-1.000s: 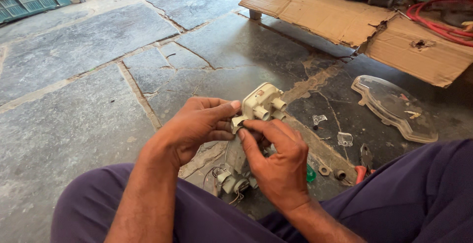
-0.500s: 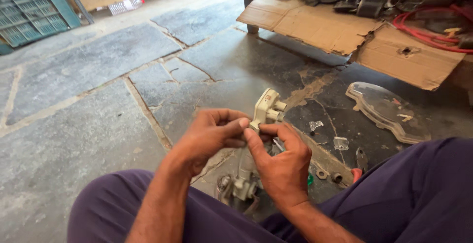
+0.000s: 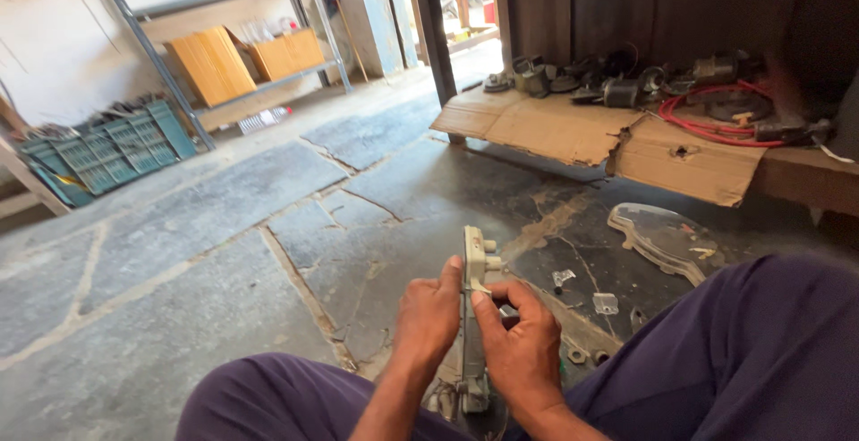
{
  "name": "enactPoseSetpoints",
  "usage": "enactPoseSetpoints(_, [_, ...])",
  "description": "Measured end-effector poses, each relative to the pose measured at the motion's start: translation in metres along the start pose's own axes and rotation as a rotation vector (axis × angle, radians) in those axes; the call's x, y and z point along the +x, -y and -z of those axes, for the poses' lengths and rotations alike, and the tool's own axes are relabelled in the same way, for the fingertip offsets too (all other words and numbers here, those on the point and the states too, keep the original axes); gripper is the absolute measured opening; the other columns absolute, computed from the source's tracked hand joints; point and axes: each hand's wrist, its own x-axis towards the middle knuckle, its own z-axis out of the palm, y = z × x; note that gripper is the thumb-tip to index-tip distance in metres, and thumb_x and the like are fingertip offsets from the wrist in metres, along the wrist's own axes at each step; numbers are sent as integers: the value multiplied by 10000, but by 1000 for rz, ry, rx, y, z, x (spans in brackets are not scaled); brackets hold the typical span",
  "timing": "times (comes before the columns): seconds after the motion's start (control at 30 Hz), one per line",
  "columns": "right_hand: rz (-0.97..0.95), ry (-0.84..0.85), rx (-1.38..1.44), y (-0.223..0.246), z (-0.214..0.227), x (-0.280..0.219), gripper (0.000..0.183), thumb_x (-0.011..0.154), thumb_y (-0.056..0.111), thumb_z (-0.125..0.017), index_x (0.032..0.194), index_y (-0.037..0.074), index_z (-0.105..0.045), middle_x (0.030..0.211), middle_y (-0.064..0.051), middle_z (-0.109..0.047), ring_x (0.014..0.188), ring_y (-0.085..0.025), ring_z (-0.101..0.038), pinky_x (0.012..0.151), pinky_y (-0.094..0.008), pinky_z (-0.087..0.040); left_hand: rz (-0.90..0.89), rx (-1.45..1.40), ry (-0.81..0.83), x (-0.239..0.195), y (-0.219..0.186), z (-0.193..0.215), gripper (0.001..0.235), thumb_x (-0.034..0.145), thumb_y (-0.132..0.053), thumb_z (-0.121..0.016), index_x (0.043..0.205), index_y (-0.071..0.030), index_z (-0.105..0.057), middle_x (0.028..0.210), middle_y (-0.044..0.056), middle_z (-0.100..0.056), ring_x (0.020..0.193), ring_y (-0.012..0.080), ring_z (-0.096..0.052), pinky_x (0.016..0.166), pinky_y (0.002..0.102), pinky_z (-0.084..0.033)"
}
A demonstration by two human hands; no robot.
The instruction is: The person holds a motorcycle instrument cluster and uses a green screwdriver to adjust the speedometer needle and internal components. They rotate the cluster to access different sides and continue making adjustments throughout the clip.
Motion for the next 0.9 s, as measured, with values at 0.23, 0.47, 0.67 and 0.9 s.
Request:
enactPoseSetpoints(0.23, [-65, -62, -61, -8, 1, -2, 177, 838, 243, -758, 932, 93, -768, 807, -70, -783, 694, -196, -736, 645, -339, -562, -129, 67, -86, -27, -18, 7, 569, 973, -539, -489, 972, -15, -710, 1007, 281, -712, 1045, 469, -661, 933, 555, -491])
enactPoseSetpoints(0.47, [-131, -106, -120, -16, 1, 2, 226, 817, 294, -776, 957, 117, -794, 890, -89, -795, 863, -244, -762, 777, -387, -561, -152, 154, 28, -28, -17, 5, 481, 978, -434, -468, 1119, -21, -671, 1144, 314, -663, 1139, 495, -602, 1022, 559, -446])
enactPoseSetpoints(0.67, [-209, -97, -106, -24, 3, 9, 270, 810, 334, -767, 940, 99, -791, 849, -96, -794, 829, -241, -768, 768, -380, -561, 75, 177, 82, -24, -38, 2, 627, 957, -531, -463, 1179, -5, -722, 1214, 263, -696, 1190, 413, -658, 1053, 494, -485])
enactPoseSetpoints(0.9, [-373, -129, -17, -43, 8, 18, 265, 835, 322, -752, 932, 80, -801, 771, -90, -787, 727, -203, -732, 707, -362, -536, 17, 339, 75, -25, -55, -6, 666, 985, -616, -476, 1190, -16, -678, 1243, 266, -656, 1227, 427, -605, 1068, 515, -462])
